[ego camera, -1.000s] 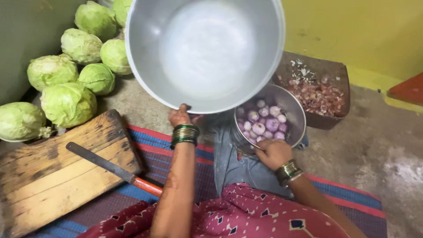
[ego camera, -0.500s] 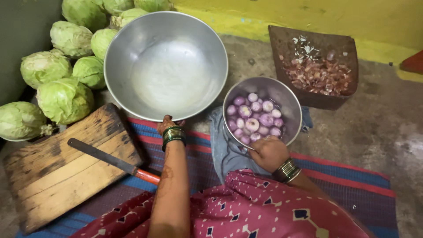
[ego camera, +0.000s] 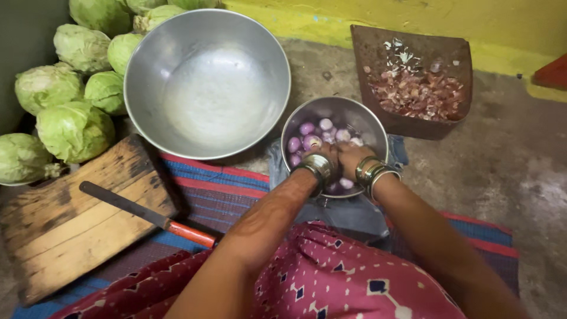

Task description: The person washes several small red onions in a pot of water by hand, then transfers them one at a time into a large silver bowl.

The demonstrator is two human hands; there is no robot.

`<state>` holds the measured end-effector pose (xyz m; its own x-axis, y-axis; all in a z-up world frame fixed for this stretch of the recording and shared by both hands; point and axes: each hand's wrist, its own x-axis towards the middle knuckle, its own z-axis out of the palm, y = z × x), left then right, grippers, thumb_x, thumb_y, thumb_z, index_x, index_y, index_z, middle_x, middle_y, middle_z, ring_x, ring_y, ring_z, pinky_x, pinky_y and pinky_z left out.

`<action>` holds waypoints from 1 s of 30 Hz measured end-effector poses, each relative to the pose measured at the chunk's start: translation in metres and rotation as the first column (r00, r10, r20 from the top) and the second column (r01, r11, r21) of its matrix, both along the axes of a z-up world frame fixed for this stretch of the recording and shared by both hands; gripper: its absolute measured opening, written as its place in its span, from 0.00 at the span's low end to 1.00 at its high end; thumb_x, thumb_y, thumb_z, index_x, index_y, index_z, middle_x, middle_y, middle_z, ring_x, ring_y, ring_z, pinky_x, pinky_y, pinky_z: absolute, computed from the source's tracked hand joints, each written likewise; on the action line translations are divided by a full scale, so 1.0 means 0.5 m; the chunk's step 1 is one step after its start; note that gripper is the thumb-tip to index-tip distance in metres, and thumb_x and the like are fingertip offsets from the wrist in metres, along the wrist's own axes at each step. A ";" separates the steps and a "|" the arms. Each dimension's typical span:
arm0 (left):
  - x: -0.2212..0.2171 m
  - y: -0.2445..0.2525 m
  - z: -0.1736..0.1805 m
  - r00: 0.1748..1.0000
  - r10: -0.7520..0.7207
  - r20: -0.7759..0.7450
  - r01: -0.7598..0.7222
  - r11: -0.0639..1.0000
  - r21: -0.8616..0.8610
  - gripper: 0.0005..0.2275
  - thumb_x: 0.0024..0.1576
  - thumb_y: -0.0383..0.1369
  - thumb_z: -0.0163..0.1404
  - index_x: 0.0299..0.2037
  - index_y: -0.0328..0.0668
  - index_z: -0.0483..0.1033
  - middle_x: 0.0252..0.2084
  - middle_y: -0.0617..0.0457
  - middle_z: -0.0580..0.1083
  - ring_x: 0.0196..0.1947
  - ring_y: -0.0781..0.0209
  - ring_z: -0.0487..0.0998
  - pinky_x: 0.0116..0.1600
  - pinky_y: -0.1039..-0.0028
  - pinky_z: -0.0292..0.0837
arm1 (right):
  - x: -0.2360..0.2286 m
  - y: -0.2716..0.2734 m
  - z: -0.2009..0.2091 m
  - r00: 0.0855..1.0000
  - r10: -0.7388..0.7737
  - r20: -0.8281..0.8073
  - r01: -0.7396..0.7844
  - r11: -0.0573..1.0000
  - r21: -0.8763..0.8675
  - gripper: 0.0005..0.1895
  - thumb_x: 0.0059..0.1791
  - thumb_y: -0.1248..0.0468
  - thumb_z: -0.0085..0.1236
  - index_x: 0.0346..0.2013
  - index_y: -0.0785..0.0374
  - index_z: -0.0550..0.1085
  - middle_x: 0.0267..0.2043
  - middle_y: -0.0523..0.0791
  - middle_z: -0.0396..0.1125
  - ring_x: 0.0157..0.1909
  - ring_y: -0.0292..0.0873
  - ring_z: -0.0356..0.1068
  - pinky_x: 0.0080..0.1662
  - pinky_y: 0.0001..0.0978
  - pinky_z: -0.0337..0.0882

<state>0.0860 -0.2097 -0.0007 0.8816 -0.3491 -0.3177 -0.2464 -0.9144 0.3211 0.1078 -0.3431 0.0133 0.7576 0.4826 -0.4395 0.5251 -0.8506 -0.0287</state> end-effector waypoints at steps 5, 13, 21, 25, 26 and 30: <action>0.033 -0.011 -0.080 0.987 0.105 -0.125 -0.100 0.994 0.044 0.29 0.58 0.41 0.51 0.69 0.41 0.58 0.69 0.39 0.62 0.66 0.42 0.67 0.66 0.54 0.66 | -0.012 -0.008 -0.042 0.993 -0.046 0.113 0.029 0.989 0.144 0.22 0.47 0.59 0.57 0.55 0.60 0.73 0.54 0.58 0.68 0.53 0.60 0.72 0.55 0.50 0.72; 0.011 0.007 -0.019 0.962 0.267 -0.055 -0.271 0.956 -0.109 0.23 0.53 0.36 0.54 0.61 0.50 0.69 0.57 0.40 0.74 0.57 0.40 0.76 0.58 0.52 0.74 | -0.012 0.005 0.029 0.871 -0.483 0.087 0.407 0.810 0.423 0.12 0.49 0.58 0.55 0.41 0.59 0.81 0.37 0.59 0.73 0.44 0.64 0.74 0.50 0.55 0.72; 0.041 0.020 -0.048 0.942 0.326 0.081 -0.306 0.933 -0.191 0.12 0.56 0.34 0.49 0.47 0.50 0.83 0.47 0.45 0.79 0.51 0.45 0.80 0.54 0.57 0.76 | 0.019 -0.044 0.005 0.708 -0.447 -0.546 0.651 0.115 0.750 0.24 0.55 0.49 0.43 0.31 0.67 0.76 0.26 0.49 0.73 0.25 0.48 0.72 0.22 0.33 0.66; 0.077 0.018 -0.205 0.927 0.343 0.152 -0.297 0.918 -0.264 0.11 0.58 0.31 0.47 0.45 0.50 0.83 0.46 0.47 0.80 0.49 0.47 0.80 0.51 0.57 0.77 | 0.049 -0.076 -0.003 0.515 -0.195 -0.835 0.818 -0.182 0.546 0.38 0.59 0.35 0.32 0.24 0.62 0.70 0.25 0.49 0.71 0.26 0.46 0.72 0.22 0.34 0.66; 0.079 0.014 -0.205 0.912 0.398 0.094 -0.345 0.872 -0.348 0.11 0.58 0.31 0.48 0.45 0.50 0.83 0.46 0.47 0.80 0.48 0.48 0.80 0.50 0.58 0.77 | 0.045 -0.078 0.008 0.501 -0.029 -0.865 0.836 -0.241 0.492 0.40 0.57 0.32 0.28 0.28 0.62 0.72 0.30 0.49 0.71 0.30 0.45 0.73 0.27 0.36 0.71; 0.089 -0.021 -0.179 0.880 0.423 -0.215 -0.451 0.604 -0.657 0.10 0.58 0.33 0.49 0.46 0.49 0.82 0.45 0.48 0.79 0.46 0.49 0.79 0.47 0.59 0.75 | 0.017 -0.047 0.081 0.407 0.236 -0.883 0.849 -0.455 0.270 0.31 0.54 0.41 0.31 0.41 0.64 0.73 0.47 0.51 0.73 0.47 0.48 0.74 0.49 0.40 0.76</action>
<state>0.1307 -0.2203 -0.0903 0.9804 -0.0526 -0.1898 0.1479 -0.4399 0.8858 0.1164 -0.3668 0.0539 0.8662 0.3367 -0.3692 -0.4987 0.5350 -0.6819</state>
